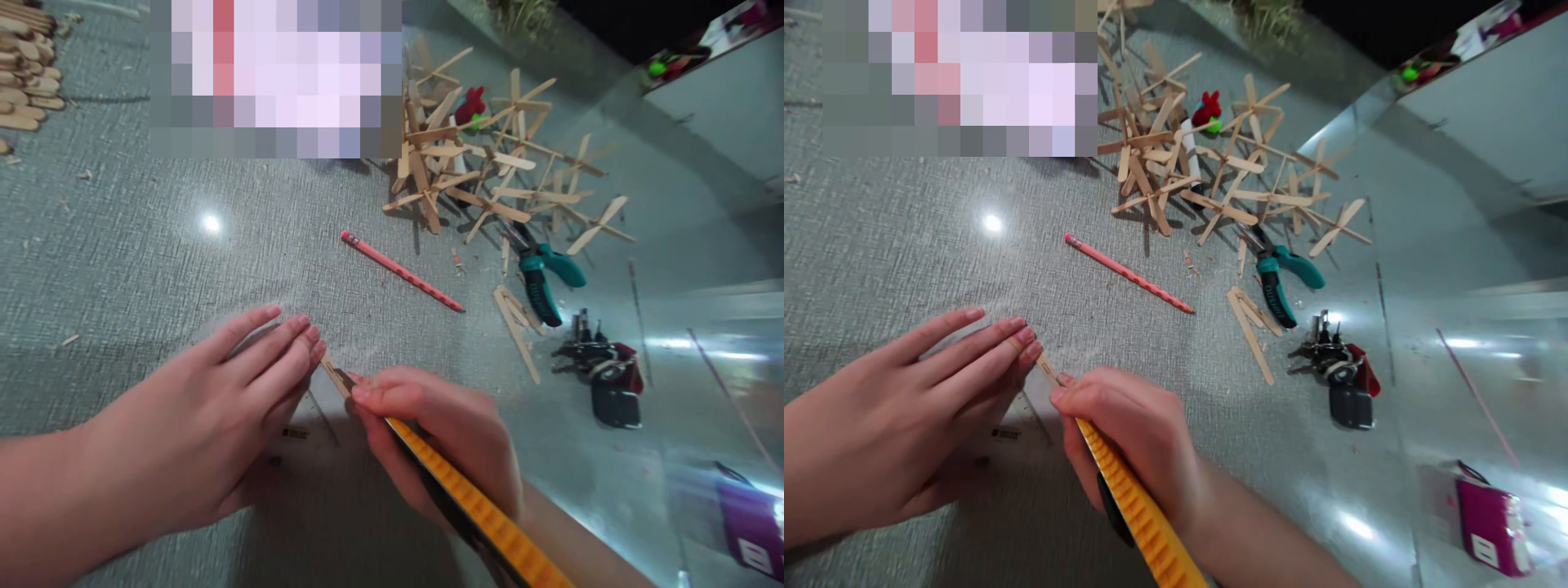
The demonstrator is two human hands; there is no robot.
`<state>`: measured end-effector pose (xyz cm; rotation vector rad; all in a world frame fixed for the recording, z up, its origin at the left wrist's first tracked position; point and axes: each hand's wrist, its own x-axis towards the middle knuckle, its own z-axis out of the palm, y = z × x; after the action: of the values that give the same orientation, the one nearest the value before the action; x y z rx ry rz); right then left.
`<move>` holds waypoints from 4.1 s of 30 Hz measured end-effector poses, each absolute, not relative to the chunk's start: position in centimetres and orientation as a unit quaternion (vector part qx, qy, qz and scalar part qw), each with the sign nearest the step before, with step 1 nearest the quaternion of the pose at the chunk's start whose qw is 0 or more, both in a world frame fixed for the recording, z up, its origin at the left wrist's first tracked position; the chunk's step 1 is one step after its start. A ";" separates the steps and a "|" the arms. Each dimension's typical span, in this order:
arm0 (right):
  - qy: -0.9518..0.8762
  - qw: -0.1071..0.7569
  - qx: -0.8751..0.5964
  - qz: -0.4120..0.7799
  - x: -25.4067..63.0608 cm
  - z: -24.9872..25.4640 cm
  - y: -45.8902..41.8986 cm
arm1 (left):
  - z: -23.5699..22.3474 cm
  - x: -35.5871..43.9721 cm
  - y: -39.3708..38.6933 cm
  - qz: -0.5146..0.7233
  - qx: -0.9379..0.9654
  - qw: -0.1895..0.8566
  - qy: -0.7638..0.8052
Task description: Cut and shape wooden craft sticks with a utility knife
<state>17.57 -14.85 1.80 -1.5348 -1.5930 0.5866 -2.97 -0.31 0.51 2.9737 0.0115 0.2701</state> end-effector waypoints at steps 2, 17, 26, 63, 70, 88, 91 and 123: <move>-0.636 0.412 -0.611 0.229 17.6 1.7 -14.8 | 0.6 -2.9 -0.3 0.091 0.993 0.071 0.000; -0.605 0.474 -0.598 0.224 17.4 0.2 -15.3 | 0.5 -2.5 0.0 0.087 0.990 0.109 -0.006; -0.608 0.456 -0.613 0.218 17.4 0.2 -14.9 | 0.0 -2.7 -0.2 0.101 0.986 0.129 0.004; -0.633 0.405 -0.621 0.224 17.3 2.0 -14.7 | 0.2 -2.9 -0.2 0.099 0.987 0.125 0.007; -0.663 0.418 -0.594 0.181 17.5 0.9 -15.0 | -0.2 -2.1 1.4 0.131 0.969 0.210 -0.015; -0.733 0.345 -0.567 0.146 17.2 1.4 -16.1 | 0.0 -1.6 2.7 0.133 0.954 0.266 0.024; -0.729 0.354 -0.563 0.161 17.2 1.4 -15.9 | 0.2 -1.5 2.7 0.128 0.947 0.294 0.034; -0.737 0.327 -0.570 0.157 16.9 0.9 -15.6 | -0.7 -0.6 2.7 0.139 0.926 0.347 0.046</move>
<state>16.89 -15.64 0.92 -1.4936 -1.9318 0.4108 -0.64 2.73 -0.73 2.4025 0.1193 0.3613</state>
